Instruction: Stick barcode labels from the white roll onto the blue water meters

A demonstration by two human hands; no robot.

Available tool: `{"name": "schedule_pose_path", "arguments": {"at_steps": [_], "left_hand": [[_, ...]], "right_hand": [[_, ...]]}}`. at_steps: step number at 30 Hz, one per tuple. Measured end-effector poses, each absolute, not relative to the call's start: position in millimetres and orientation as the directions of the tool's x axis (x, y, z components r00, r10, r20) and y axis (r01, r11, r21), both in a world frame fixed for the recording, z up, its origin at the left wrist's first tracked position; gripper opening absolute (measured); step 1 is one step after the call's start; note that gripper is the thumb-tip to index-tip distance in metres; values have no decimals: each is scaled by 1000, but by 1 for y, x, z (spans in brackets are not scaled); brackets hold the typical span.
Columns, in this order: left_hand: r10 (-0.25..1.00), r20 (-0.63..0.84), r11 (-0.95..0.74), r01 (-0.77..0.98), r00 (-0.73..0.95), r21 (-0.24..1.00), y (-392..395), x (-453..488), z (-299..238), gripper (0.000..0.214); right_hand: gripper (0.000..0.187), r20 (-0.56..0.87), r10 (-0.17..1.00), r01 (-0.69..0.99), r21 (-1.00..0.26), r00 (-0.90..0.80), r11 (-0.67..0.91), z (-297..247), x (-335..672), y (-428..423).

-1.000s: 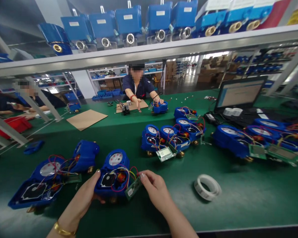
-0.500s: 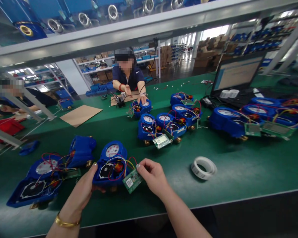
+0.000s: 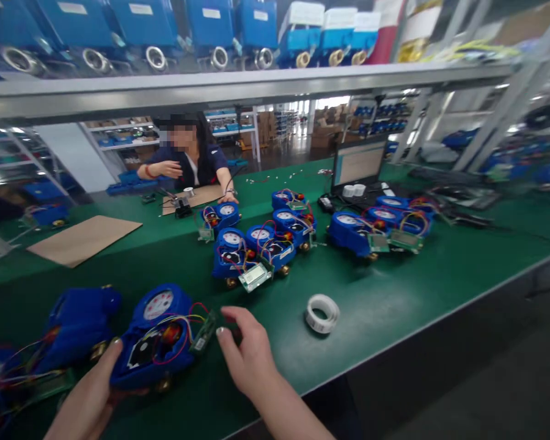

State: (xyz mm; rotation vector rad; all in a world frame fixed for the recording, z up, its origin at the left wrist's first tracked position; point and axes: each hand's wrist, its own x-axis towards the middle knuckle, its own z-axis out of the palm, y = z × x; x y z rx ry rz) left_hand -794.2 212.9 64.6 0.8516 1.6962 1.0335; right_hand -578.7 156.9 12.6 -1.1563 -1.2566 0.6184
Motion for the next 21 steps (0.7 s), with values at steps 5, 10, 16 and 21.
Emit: {"name": "schedule_pose_path", "arguments": {"at_steps": [5, 10, 16, 21], "left_hand": [[875, -410, 420, -17, -257, 907, 235, -768, 75, 34], [887, -405, 415, -3, -222, 910, 240, -747, 91, 44], [936, -257, 313, 236, -241, 920, 248, -756, 79, 63], [939, 254, -62, 614, -231, 787, 225, -762, 83, 70]], "right_hand": [[21, 691, 648, 674, -647, 320, 356, 24, -520, 112], [23, 601, 718, 843, -536, 351, 36, 8, -442, 79], [18, 397, 811, 672, -741, 430, 6, -11, -439, 80], [29, 220, 896, 37, -974, 385, 224, -2, -481, 91]]}}
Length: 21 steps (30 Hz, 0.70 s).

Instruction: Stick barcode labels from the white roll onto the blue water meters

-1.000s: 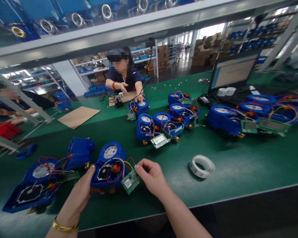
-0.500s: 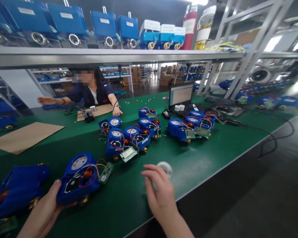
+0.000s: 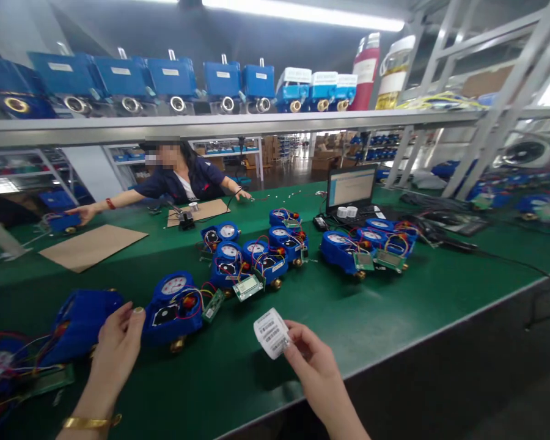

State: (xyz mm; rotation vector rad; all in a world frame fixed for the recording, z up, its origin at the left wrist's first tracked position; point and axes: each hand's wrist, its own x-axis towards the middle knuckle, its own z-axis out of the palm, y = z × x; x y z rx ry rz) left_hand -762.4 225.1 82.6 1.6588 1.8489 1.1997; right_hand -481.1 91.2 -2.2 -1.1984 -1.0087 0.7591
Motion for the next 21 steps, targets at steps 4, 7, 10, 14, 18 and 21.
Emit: {"name": "schedule_pose_path", "arguments": {"at_steps": [4, 7, 10, 14, 18, 21], "left_hand": [[923, 380, -287, 544, -64, 789, 169, -737, 81, 47], [926, 317, -370, 330, 205, 869, 134, -708, 67, 28], [928, 254, -308, 177, 272, 935, 119, -694, 56, 19], [957, 205, -228, 95, 207, 969, 115, -701, 53, 17], [970, 183, -201, 107, 158, 974, 112, -711, 55, 16], [970, 185, -205, 123, 157, 971, 108, -714, 52, 18]], "right_hand": [[33, 158, 926, -205, -950, 343, 237, 9, -519, 98], [30, 195, 932, -240, -931, 306, 273, 20, -544, 100], [26, 255, 924, -213, -923, 284, 320, 26, -561, 97], [24, 284, 925, -108, -941, 254, 319, 23, -566, 88], [19, 332, 904, 16, -940, 268, 340, 17, -561, 79], [17, 367, 892, 47, -929, 265, 368, 15, -560, 74]]}}
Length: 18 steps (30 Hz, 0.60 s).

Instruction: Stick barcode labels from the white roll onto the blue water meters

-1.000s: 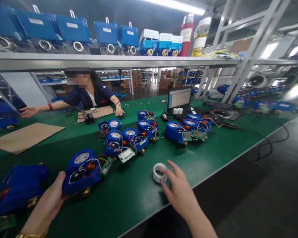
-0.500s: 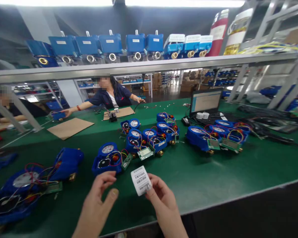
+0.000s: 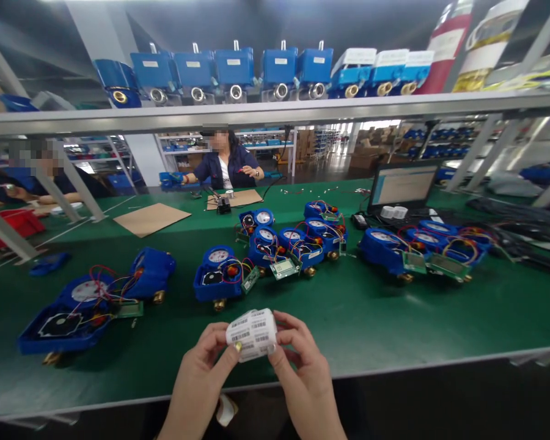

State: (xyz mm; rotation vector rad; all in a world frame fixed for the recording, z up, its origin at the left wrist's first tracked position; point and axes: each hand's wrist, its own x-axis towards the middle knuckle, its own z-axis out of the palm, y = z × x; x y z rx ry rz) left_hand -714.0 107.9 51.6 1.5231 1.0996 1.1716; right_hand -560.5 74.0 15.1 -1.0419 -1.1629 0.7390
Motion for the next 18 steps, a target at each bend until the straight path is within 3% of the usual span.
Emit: {"name": "schedule_pose_path", "arguments": {"at_steps": [6, 9, 11, 14, 18], "left_hand": [[962, 247, -262, 140, 112, 955, 98, -718, 35, 14], [955, 259, -278, 125, 146, 952, 90, -723, 38, 46], [926, 217, -274, 155, 308, 949, 87, -727, 44, 60], [855, 101, -223, 186, 508, 957, 86, -733, 52, 47], [804, -54, -16, 111, 592, 994, 90, -737, 44, 26]], "right_hand": [[23, 385, 918, 155, -917, 94, 368, 24, -562, 66], [26, 389, 920, 261, -884, -50, 388, 36, -559, 64], [26, 368, 917, 280, -874, -151, 397, 43, -556, 64], [25, 319, 916, 308, -870, -243, 384, 54, -555, 64], [25, 280, 912, 388, -838, -299, 384, 60, -560, 67]]}}
